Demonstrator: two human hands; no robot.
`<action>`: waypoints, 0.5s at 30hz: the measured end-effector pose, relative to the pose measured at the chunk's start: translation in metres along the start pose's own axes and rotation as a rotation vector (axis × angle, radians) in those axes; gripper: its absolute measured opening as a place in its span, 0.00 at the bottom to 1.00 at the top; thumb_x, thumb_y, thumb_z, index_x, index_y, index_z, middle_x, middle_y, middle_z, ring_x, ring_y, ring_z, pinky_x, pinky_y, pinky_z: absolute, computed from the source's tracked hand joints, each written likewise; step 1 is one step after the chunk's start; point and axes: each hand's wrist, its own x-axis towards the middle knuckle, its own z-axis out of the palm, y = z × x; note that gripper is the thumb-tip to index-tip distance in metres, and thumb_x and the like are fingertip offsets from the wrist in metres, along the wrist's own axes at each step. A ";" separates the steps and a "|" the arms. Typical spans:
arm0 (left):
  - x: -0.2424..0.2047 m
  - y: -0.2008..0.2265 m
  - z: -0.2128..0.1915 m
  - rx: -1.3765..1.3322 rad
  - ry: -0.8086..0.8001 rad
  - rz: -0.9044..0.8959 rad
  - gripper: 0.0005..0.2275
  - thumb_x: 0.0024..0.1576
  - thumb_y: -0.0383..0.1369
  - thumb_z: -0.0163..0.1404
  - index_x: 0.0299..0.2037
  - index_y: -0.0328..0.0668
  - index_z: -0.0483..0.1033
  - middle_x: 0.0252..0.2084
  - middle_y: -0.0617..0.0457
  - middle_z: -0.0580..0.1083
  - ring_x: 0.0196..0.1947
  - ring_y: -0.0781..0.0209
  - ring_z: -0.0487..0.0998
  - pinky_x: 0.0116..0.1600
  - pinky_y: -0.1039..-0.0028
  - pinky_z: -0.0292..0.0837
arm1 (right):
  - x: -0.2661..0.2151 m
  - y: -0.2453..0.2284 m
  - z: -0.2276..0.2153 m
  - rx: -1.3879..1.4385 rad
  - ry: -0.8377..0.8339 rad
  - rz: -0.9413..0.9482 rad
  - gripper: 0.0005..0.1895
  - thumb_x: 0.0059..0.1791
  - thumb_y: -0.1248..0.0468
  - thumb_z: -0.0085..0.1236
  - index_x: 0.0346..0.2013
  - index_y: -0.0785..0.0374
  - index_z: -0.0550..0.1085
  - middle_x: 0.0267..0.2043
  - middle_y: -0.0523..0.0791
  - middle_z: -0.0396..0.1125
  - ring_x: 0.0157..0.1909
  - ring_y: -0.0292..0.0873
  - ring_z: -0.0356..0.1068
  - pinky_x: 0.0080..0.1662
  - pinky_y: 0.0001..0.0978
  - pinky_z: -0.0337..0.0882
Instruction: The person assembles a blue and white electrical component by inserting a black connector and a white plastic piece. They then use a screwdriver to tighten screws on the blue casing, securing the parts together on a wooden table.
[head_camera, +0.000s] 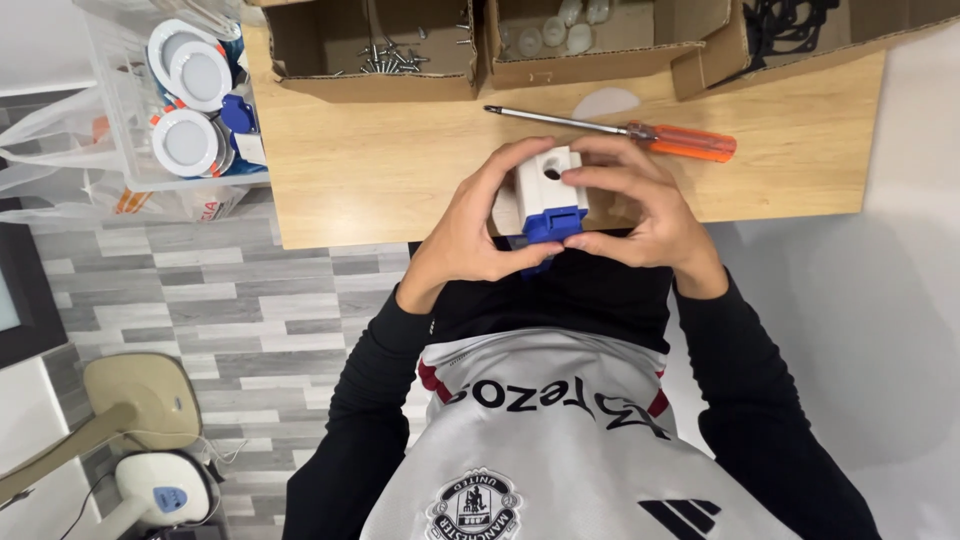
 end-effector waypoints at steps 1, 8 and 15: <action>-0.002 -0.002 -0.001 -0.001 0.003 0.008 0.43 0.54 0.38 0.75 0.77 0.39 0.63 0.73 0.44 0.70 0.72 0.50 0.73 0.75 0.55 0.69 | 0.001 -0.002 -0.001 -0.006 -0.004 -0.004 0.32 0.46 0.60 0.81 0.61 0.71 0.79 0.65 0.64 0.68 0.61 0.56 0.73 0.64 0.51 0.70; -0.012 -0.012 -0.001 -0.015 0.053 0.035 0.45 0.54 0.40 0.76 0.78 0.41 0.59 0.73 0.46 0.70 0.73 0.51 0.73 0.77 0.55 0.66 | 0.041 -0.045 -0.023 -0.127 -0.198 0.058 0.35 0.51 0.54 0.74 0.68 0.66 0.73 0.69 0.61 0.67 0.68 0.63 0.71 0.68 0.59 0.68; -0.010 0.006 0.000 0.069 0.159 -0.035 0.37 0.54 0.36 0.71 0.70 0.40 0.62 0.67 0.48 0.72 0.68 0.53 0.75 0.74 0.65 0.71 | 0.123 -0.095 -0.063 -0.651 -0.482 0.005 0.21 0.66 0.65 0.52 0.70 0.77 0.75 0.75 0.65 0.66 0.74 0.67 0.67 0.71 0.58 0.66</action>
